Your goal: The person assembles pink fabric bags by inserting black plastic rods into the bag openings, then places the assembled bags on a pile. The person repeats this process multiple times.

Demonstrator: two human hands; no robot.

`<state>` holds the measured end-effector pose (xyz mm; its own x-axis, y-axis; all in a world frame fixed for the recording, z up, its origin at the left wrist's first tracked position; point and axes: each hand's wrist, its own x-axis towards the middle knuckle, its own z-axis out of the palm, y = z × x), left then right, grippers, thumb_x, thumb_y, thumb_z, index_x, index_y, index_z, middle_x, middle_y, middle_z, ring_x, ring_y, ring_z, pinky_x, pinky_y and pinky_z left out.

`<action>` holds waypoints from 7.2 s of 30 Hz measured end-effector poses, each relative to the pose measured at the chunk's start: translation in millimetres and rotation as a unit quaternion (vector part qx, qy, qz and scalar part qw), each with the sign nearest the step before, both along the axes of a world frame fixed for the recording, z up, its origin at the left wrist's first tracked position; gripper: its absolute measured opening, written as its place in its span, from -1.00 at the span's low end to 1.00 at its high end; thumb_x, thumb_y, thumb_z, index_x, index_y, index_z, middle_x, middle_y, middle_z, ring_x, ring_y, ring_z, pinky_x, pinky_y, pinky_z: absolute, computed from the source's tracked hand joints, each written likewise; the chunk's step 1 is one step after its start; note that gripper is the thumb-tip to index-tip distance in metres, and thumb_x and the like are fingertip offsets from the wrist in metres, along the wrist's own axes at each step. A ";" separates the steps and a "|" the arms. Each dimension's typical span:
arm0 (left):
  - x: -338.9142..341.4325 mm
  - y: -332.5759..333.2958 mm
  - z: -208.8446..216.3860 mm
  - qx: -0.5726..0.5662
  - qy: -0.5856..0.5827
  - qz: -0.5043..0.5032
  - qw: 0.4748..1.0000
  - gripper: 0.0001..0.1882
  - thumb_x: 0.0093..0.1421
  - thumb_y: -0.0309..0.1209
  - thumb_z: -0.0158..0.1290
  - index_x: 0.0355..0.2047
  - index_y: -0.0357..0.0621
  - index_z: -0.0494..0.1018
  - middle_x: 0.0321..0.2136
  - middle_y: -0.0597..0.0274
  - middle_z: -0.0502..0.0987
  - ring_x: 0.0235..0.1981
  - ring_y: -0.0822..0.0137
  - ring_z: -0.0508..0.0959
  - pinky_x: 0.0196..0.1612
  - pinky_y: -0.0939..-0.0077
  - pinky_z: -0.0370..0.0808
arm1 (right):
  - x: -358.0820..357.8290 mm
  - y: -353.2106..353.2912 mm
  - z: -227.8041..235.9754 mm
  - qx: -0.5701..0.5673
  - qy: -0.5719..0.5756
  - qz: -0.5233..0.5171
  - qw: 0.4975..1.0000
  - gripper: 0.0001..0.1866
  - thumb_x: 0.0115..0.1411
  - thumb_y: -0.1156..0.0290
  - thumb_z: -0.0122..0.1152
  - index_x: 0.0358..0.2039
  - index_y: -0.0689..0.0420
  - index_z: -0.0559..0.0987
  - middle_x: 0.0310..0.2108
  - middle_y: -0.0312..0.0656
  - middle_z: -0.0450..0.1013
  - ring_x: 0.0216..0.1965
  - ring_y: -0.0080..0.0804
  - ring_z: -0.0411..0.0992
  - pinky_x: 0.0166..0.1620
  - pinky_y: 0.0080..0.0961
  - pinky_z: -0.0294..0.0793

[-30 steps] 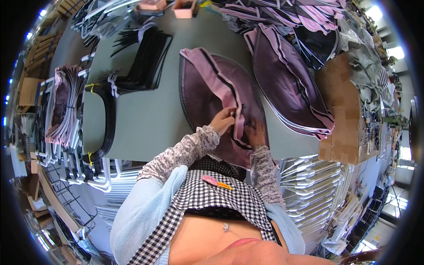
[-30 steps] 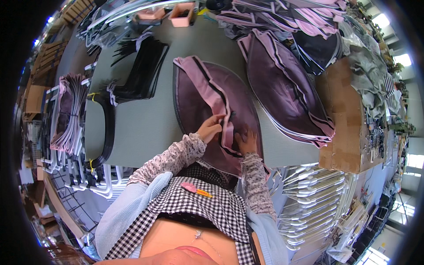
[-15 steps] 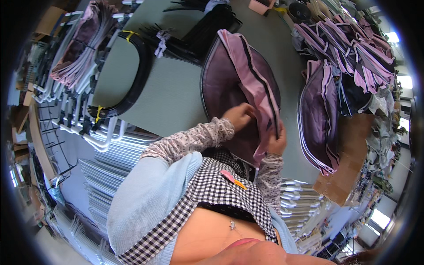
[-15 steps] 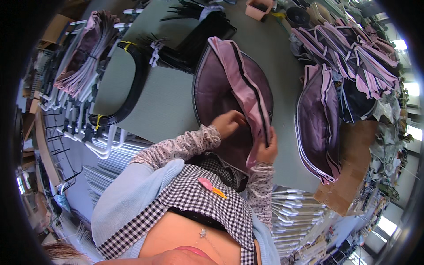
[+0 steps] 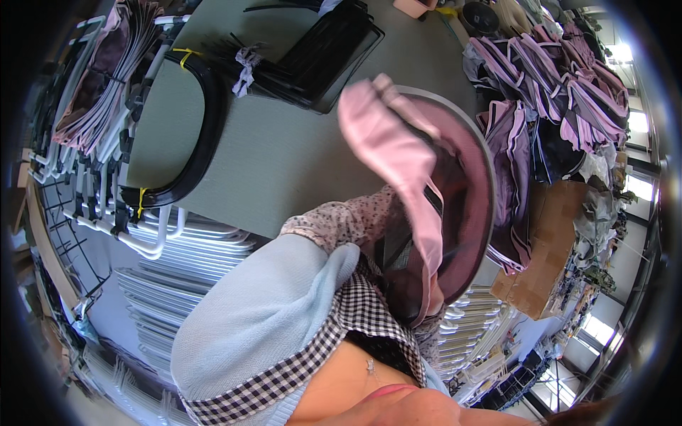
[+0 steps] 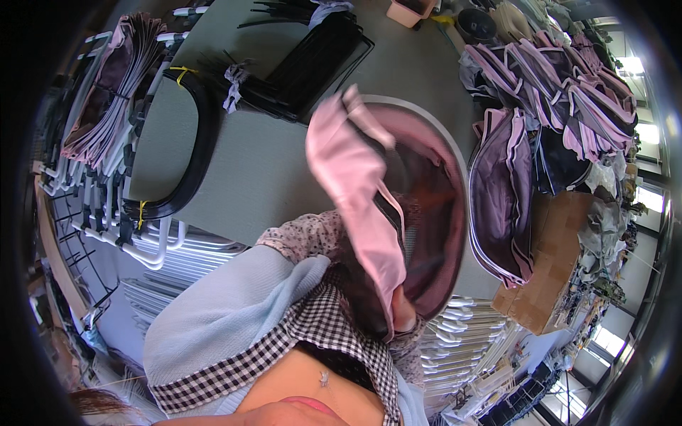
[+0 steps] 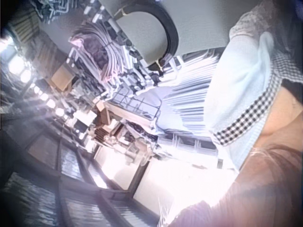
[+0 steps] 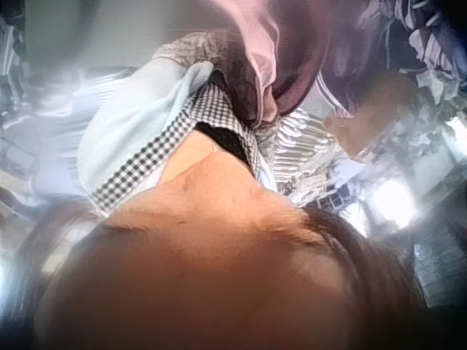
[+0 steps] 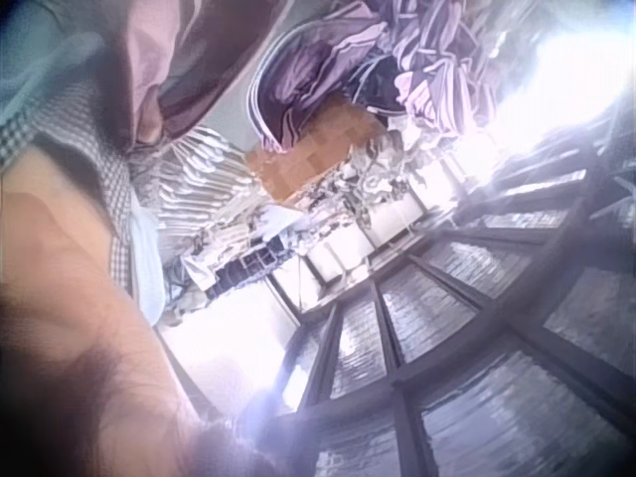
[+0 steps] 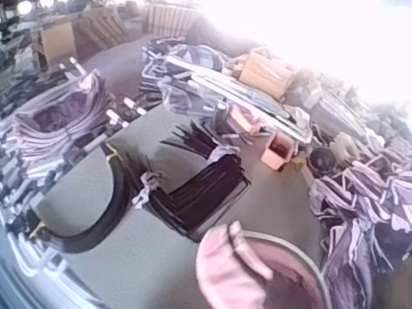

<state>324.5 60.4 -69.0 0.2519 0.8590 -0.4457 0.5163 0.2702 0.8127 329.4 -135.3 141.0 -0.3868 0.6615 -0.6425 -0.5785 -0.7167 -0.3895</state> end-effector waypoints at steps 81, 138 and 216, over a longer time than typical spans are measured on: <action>-128.3 189.2 82.2 0.028 0.120 -0.069 0.990 -0.65 0.21 -0.24 0.02 -0.20 -0.33 0.36 -0.52 0.07 0.56 -0.58 0.29 0.59 -0.48 0.39 0.53 | -57.3 267.7 -290.8 0.508 -0.563 0.129 0.639 -0.36 0.27 0.13 0.06 0.30 0.10 0.19 0.23 -0.04 0.23 0.19 -0.16 0.27 0.24 -0.32 0.26; -115.5 -102.6 169.5 -0.234 -0.432 -0.150 0.858 -0.79 0.27 -0.28 0.08 -0.26 -0.13 0.37 -0.33 0.23 0.51 -0.21 0.42 0.47 -0.04 0.47 0.37 | 40.9 -24.9 -86.2 0.462 -0.323 -0.060 0.824 -0.35 0.02 0.39 0.43 0.11 0.25 0.37 0.05 -0.09 0.38 0.06 -0.31 0.38 0.09 -0.37 0.36; -63.1 -101.2 358.0 -0.120 -0.425 -0.460 0.770 -0.53 0.27 -0.02 0.04 -0.33 -0.27 0.33 -0.86 0.39 0.26 -0.89 0.48 0.30 -0.66 0.50 0.38 | 176.9 -319.2 67.7 0.469 -0.179 -0.649 0.571 -0.69 0.46 0.10 -0.35 -0.27 -0.03 0.33 -0.76 -0.50 0.00 -0.83 -0.71 -0.14 -0.74 -0.67 -0.06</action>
<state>261.4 -40.8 289.0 0.9932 0.0621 0.0984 -0.1127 0.3029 0.9463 506.3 -454.4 208.7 0.8660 0.3603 0.3469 -0.1486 0.8476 -0.5094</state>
